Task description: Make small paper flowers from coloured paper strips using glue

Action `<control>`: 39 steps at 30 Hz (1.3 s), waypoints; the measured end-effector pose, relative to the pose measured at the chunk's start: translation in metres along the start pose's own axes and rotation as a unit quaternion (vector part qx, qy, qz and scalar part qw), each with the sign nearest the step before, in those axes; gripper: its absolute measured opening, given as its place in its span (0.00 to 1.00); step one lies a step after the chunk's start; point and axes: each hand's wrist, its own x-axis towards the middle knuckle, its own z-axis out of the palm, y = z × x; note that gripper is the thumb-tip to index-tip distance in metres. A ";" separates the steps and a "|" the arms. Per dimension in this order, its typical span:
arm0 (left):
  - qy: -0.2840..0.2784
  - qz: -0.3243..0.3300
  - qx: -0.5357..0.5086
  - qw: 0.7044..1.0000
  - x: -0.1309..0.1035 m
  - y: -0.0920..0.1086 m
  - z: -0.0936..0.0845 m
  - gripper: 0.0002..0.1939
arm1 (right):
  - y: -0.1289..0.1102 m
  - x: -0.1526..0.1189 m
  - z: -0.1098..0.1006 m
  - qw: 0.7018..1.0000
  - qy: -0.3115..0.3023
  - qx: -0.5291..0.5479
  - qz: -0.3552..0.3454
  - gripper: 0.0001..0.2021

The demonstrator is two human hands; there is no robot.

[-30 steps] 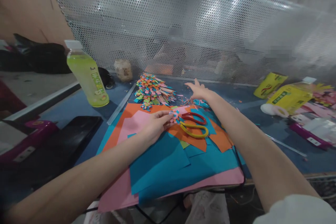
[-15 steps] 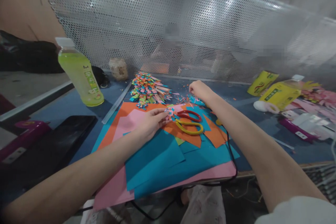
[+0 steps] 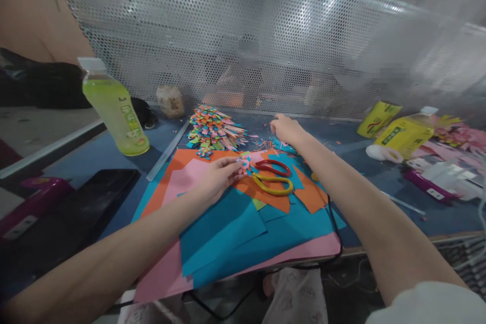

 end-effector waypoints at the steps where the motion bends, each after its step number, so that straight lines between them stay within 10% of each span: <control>1: 0.000 -0.001 -0.001 1.000 0.000 0.000 0.000 0.05 | -0.001 0.001 0.000 1.000 0.005 0.002 0.019 0.18; 6: 0.008 -0.001 -0.009 1.000 -0.002 0.001 0.000 0.05 | -0.008 -0.012 -0.013 0.998 0.032 0.016 0.049 0.23; 13: 0.023 -0.001 -0.015 1.000 0.000 0.001 -0.001 0.05 | -0.025 -0.111 -0.017 0.956 0.196 0.126 -0.176 0.14; 21: 0.031 0.001 -0.017 0.999 0.001 0.000 0.000 0.04 | -0.056 -0.197 -0.016 0.886 0.040 0.191 -0.421 0.15; 28: 0.031 0.002 -0.018 0.999 -0.003 0.004 0.002 0.04 | -0.048 -0.201 -0.028 0.911 -0.018 0.268 -0.313 0.18; 35: 0.021 0.000 -0.009 1.000 -0.001 0.003 0.000 0.04 | -0.047 -0.204 -0.023 0.815 -0.034 0.471 -0.337 0.11; 39: 0.023 0.003 -0.008 1.000 -0.001 0.003 0.001 0.04 | -0.053 -0.206 -0.023 0.863 -0.052 0.389 -0.317 0.18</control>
